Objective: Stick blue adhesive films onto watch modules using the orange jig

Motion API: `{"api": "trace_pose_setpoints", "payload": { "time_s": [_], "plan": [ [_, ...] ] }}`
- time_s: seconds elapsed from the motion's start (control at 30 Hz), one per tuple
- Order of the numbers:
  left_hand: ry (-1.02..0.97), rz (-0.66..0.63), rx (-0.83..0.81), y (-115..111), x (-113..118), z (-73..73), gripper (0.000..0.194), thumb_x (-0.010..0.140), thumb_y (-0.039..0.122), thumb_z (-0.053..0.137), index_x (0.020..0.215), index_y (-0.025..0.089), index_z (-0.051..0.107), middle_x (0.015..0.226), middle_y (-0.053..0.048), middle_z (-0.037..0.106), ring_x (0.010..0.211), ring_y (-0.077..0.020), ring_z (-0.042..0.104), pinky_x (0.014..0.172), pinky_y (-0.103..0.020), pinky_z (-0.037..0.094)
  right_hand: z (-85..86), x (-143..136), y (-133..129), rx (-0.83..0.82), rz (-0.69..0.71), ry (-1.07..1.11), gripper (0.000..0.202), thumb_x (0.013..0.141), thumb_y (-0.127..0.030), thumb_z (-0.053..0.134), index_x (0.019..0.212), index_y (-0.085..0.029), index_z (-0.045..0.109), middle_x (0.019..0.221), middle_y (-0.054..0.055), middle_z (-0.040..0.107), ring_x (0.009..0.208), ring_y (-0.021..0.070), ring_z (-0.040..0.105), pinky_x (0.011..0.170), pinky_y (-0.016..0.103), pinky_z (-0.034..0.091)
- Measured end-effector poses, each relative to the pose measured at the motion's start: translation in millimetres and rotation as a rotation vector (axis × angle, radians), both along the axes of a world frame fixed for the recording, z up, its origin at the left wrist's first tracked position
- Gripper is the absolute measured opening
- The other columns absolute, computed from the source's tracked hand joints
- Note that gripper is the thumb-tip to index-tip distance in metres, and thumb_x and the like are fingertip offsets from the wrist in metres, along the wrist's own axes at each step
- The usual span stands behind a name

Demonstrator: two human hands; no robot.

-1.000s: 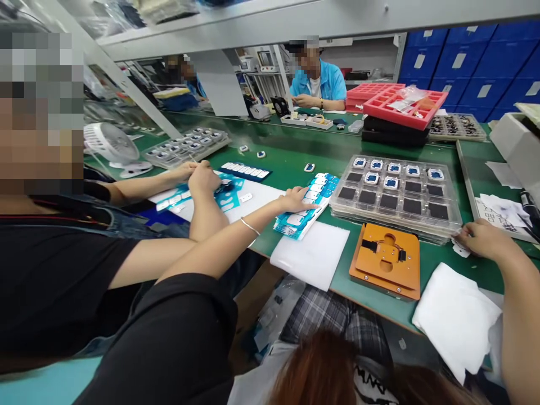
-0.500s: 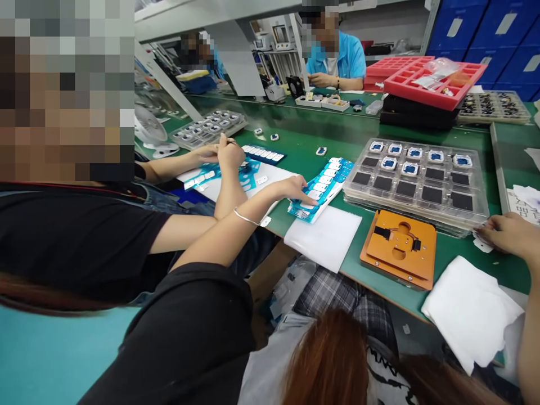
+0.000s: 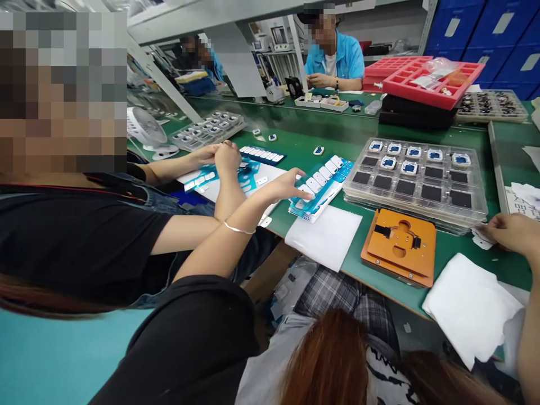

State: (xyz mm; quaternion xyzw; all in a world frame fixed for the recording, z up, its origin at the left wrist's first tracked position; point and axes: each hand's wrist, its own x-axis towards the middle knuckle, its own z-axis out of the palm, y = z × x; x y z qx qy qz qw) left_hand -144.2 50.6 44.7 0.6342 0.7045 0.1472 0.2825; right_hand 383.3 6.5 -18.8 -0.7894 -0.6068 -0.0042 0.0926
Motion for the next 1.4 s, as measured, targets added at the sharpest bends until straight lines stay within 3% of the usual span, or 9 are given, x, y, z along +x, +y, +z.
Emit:
{"api": "trace_pose_setpoints", "payload": {
  "time_s": [0.07, 0.13, 0.23, 0.33, 0.43, 0.6, 0.87, 1.17, 1.4],
  "plan": [
    [-0.24, 0.057, 0.078, -8, 11, -0.3, 0.068, 0.047, 0.038, 0.091, 0.103, 0.02, 0.057, 0.091, -0.003, 0.065, 0.089, -0.0206, 0.063, 0.069, -0.024, 0.046, 14.9, -19, -14, 0.005, -0.332, -0.11, 0.035, 0.06, -0.054, 0.074, 0.045, -0.028, 0.056, 0.047, 0.008, 0.049, 0.046, 0.0306, 0.051, 0.044, 0.042, 0.036],
    [-0.508, 0.06, 0.128, -16, 33, -3.8, 0.051, 0.055, 0.041, 0.088, 0.086, 0.019, 0.054, 0.073, 0.002, 0.058, 0.064, -0.0109, 0.055, 0.057, -0.02, 0.04, 33.9, -48, -30, 0.391, -0.392, -0.192, 0.019, 0.07, -0.043, 0.069, 0.062, -0.027, 0.063, 0.062, 0.013, 0.061, 0.06, 0.034, 0.061, 0.051, 0.045, 0.042],
    [-0.792, 0.008, 0.262, -26, 78, -9.0, 0.047, 0.068, 0.055, 0.078, 0.073, 0.019, 0.048, 0.061, 0.006, 0.049, 0.049, -0.0051, 0.042, 0.047, -0.019, 0.034, 56.4, -100, -51, 0.823, 0.113, 0.069, 0.013, 0.082, -0.034, 0.061, 0.077, -0.023, 0.066, 0.075, 0.01, 0.069, 0.069, 0.0276, 0.066, 0.063, 0.044, 0.051],
    [-0.786, -0.104, 0.471, -34, 122, -8.4, 0.051, 0.081, 0.068, 0.061, 0.071, 0.02, 0.048, 0.058, 0.005, 0.05, 0.046, -0.0066, 0.046, 0.045, -0.02, 0.035, 60.4, -144, -61, 0.757, 0.749, 0.525, 0.007, 0.089, -0.028, 0.063, 0.091, -0.025, 0.068, 0.093, 0.007, 0.073, 0.089, 0.0233, 0.07, 0.08, 0.041, 0.058],
    [-0.68, -0.333, 0.593, -42, 152, -5.5, 0.058, 0.092, 0.072, 0.036, 0.068, 0.02, 0.047, 0.054, 0.003, 0.051, 0.045, -0.009, 0.05, 0.044, -0.023, 0.038, 51.9, -168, -65, 0.7, 0.884, 0.617, 0.023, 0.09, -0.023, 0.063, 0.112, -0.028, 0.068, 0.116, 0.008, 0.072, 0.108, 0.0242, 0.068, 0.093, 0.044, 0.057],
    [-0.549, -0.662, 0.705, -48, 174, -12.4, 0.061, 0.098, 0.067, 0.021, 0.076, 0.019, 0.052, 0.069, -0.003, 0.064, 0.063, -0.0149, 0.06, 0.06, -0.028, 0.047, 41.0, -179, -67, 0.763, 0.821, 0.431, 0.041, 0.089, -0.026, 0.064, 0.13, -0.027, 0.062, 0.127, 0.009, 0.069, 0.117, 0.0279, 0.064, 0.099, 0.052, 0.054],
    [-0.531, -0.836, 0.789, -40, 173, -30.5, 0.057, 0.1, 0.062, 0.025, 0.074, 0.019, 0.052, 0.066, -0.002, 0.06, 0.06, -0.0131, 0.055, 0.058, -0.024, 0.042, 36.3, -186, -74, 0.686, 0.724, 0.583, 0.042, 0.086, -0.033, 0.071, 0.126, -0.025, 0.062, 0.121, 0.008, 0.07, 0.111, 0.0237, 0.067, 0.097, 0.041, 0.058],
    [-0.355, -0.961, 0.915, -46, 171, -29.1, 0.041, 0.105, 0.035, 0.032, 0.078, 0.017, 0.057, 0.071, -0.003, 0.059, 0.066, -0.014, 0.055, 0.061, -0.025, 0.042, 30.4, -187, -72, 0.523, 0.539, 1.181, 0.037, 0.085, -0.041, 0.071, 0.115, -0.025, 0.056, 0.103, 0.004, 0.074, 0.095, 0.0172, 0.072, 0.085, 0.031, 0.062],
    [-0.388, -0.937, 0.901, -45, 162, -27.5, 0.038, 0.102, 0.031, 0.04, 0.075, 0.017, 0.064, 0.083, -0.006, 0.061, 0.078, -0.0161, 0.059, 0.069, -0.029, 0.048, 41.1, -174, -68, 0.64, 0.506, 0.993, 0.029, 0.087, -0.031, 0.067, 0.113, -0.025, 0.055, 0.087, 0.0, 0.072, 0.082, 0.0168, 0.072, 0.076, 0.032, 0.061]
  ]
}}
